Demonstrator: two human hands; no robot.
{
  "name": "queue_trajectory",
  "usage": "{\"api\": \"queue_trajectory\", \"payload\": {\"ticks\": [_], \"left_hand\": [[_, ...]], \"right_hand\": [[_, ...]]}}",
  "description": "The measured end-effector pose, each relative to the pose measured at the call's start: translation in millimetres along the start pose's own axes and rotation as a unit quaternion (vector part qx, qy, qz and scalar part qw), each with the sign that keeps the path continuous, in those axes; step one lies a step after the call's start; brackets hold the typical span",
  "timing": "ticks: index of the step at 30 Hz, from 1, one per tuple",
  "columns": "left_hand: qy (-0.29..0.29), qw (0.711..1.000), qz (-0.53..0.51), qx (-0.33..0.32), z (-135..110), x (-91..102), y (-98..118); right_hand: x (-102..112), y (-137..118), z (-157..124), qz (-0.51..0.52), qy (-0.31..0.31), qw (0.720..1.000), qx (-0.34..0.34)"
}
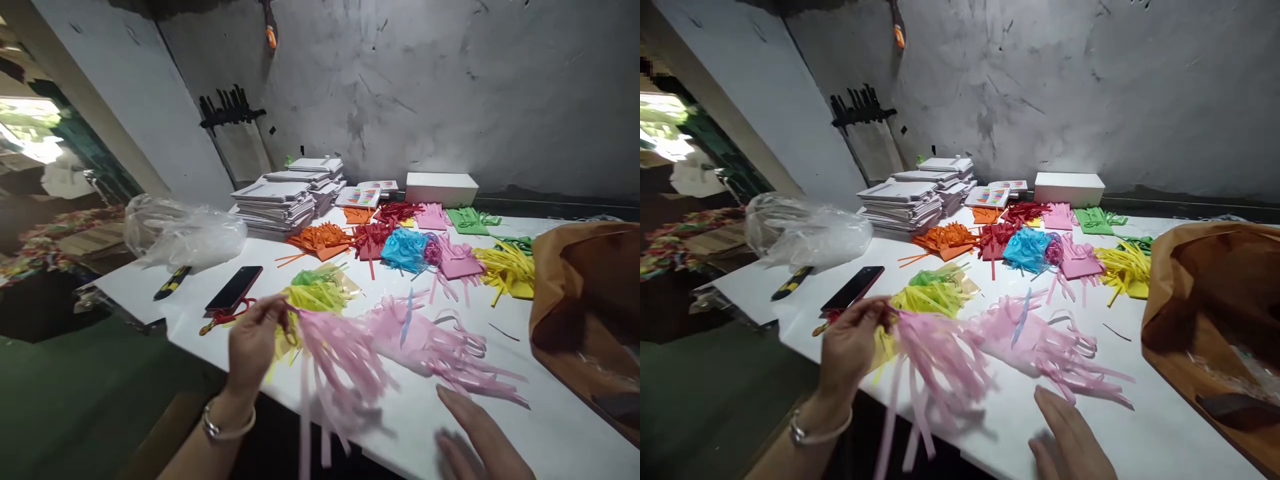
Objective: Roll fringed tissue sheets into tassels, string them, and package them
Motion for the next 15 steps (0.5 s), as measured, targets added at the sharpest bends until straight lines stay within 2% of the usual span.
{"api": "queue_trajectory", "payload": {"ticks": [2,3,5,6,7,9,11,12,13,15], "left_hand": [[0.033,0.992,0.113,-0.05,40.1,8.8,3.0],[0.054,0.978,0.176,-0.098,50.8,9.7,5.1],[0.068,0.944,0.26,-0.191,51.3,1.7,9.4],[0.045,0.932,0.278,-0.229,41.8,-7.8,11.1],[-0.002,0.926,0.282,-0.252,27.6,-20.9,12.3],[-0.194,0.901,0.279,-0.269,-9.0,-56.0,12.9],[-0.357,0.841,0.293,-0.283,-45.4,-94.0,12.4],[-0.41,0.809,0.301,-0.294,-60.0,-111.2,12.0],[-0.441,0.784,0.312,-0.306,-71.2,-126.3,11.5],[-0.461,0.754,0.332,-0.33,-83.3,-149.2,9.6]], "right_hand": [[-7.4,8.7,13.6,-0.027,-0.03,0.999,0.025],[-14.2,13.2,20.2,-0.044,-0.048,0.997,0.037],[-33.3,22.9,31.4,-0.095,-0.083,0.991,0.055],[-44.2,28.1,35.4,-0.123,-0.092,0.986,0.064],[-54.8,33.5,38.3,-0.147,-0.094,0.982,0.076],[-71.9,43.9,40.4,-0.168,-0.089,0.977,0.102],[-78.9,52.7,38.5,-0.16,-0.081,0.975,0.131],[-78.0,55.9,36.0,-0.152,-0.079,0.974,0.149],[-74.4,58.1,32.6,-0.146,-0.075,0.972,0.166],[-61.1,59.9,23.2,-0.136,-0.064,0.97,0.191]]}}
Point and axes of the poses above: each hand's wrist, its own z-axis towards the middle knuckle, its own x-axis out of the back of the hand, y = z × x, the point moved 1 cm from there along z, towards the middle knuckle, and after that the axes turned 11 degrees about x, right-handed, at the moved point
